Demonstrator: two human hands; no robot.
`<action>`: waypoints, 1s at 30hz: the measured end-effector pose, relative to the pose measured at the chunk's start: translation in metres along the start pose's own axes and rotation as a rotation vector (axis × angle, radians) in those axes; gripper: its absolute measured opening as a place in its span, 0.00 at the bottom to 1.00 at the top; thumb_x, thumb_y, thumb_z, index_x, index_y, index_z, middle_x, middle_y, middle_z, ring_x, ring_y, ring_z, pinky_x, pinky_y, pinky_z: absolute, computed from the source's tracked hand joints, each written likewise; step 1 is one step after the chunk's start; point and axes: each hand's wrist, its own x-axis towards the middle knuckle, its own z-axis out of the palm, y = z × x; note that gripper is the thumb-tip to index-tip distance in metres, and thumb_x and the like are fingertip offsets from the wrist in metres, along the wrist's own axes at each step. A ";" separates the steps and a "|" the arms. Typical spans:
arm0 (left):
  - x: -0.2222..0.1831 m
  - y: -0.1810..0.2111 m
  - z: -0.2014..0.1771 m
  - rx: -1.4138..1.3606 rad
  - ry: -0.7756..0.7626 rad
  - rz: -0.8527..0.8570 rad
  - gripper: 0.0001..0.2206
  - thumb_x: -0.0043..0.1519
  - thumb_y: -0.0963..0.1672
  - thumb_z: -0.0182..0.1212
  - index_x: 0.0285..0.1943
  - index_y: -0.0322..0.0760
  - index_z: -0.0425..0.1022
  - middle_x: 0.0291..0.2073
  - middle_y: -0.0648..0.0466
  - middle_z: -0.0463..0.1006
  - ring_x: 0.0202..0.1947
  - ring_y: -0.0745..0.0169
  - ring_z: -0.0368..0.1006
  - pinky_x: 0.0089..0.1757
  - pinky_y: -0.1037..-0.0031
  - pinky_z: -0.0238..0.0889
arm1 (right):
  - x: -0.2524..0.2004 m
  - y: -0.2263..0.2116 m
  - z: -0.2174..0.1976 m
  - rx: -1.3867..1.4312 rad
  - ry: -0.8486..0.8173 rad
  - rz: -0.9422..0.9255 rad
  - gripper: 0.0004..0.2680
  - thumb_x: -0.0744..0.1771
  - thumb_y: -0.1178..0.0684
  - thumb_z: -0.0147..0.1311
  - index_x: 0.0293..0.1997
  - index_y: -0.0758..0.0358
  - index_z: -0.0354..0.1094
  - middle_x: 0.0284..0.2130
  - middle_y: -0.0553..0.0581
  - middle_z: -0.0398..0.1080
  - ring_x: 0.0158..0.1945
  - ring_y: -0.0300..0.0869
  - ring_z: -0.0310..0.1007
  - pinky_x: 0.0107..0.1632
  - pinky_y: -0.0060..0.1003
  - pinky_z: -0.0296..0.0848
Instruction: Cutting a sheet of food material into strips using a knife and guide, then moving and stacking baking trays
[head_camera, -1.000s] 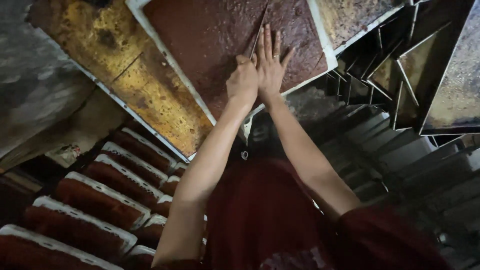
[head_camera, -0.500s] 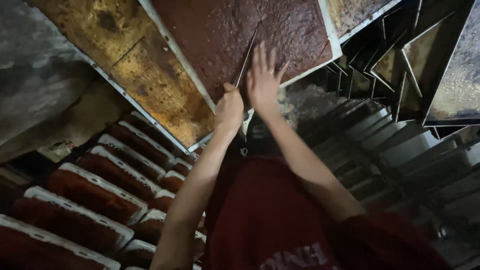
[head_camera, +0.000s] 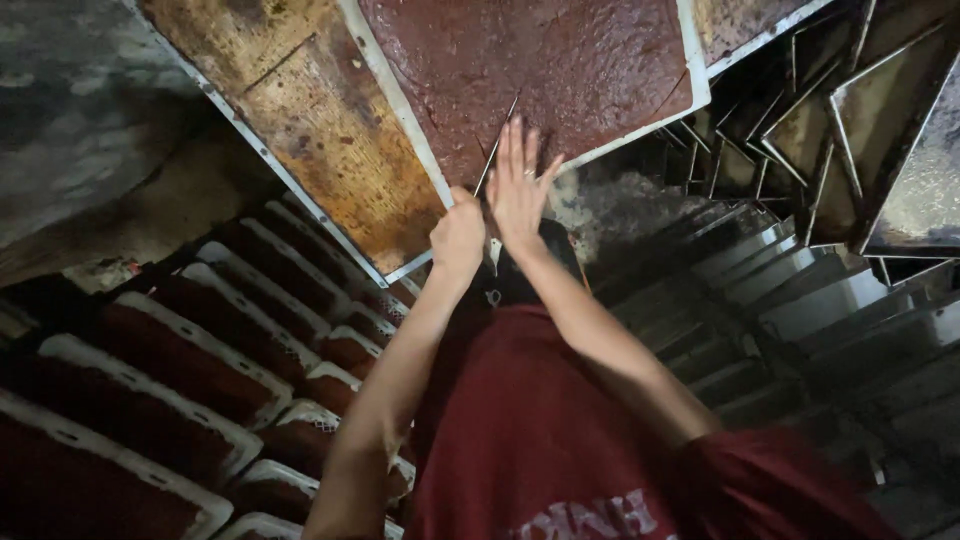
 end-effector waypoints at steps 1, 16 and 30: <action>-0.002 -0.001 0.000 -0.100 -0.112 -0.014 0.07 0.70 0.45 0.39 0.47 0.38 0.61 0.24 0.47 0.81 0.28 0.43 0.83 0.31 0.50 0.75 | -0.008 -0.002 0.025 -0.115 0.015 -0.007 0.27 0.73 0.43 0.46 0.81 0.55 0.38 0.79 0.52 0.32 0.80 0.52 0.27 0.72 0.74 0.29; -0.110 -0.088 -0.008 -0.249 -0.451 -0.156 0.15 0.72 0.46 0.37 0.57 0.27 0.60 0.30 0.32 0.82 0.35 0.28 0.82 0.39 0.42 0.75 | -0.013 -0.016 -0.003 -0.146 -0.003 0.014 0.23 0.74 0.46 0.35 0.81 0.56 0.38 0.78 0.53 0.33 0.80 0.52 0.29 0.71 0.76 0.31; -0.130 -0.108 0.074 0.029 -0.039 0.009 0.29 0.68 0.56 0.49 0.53 0.20 0.66 0.15 0.51 0.77 0.20 0.51 0.80 0.23 0.62 0.74 | -0.010 -0.010 0.002 -0.147 0.069 -0.001 0.23 0.73 0.46 0.35 0.80 0.57 0.41 0.78 0.54 0.37 0.80 0.51 0.32 0.71 0.75 0.31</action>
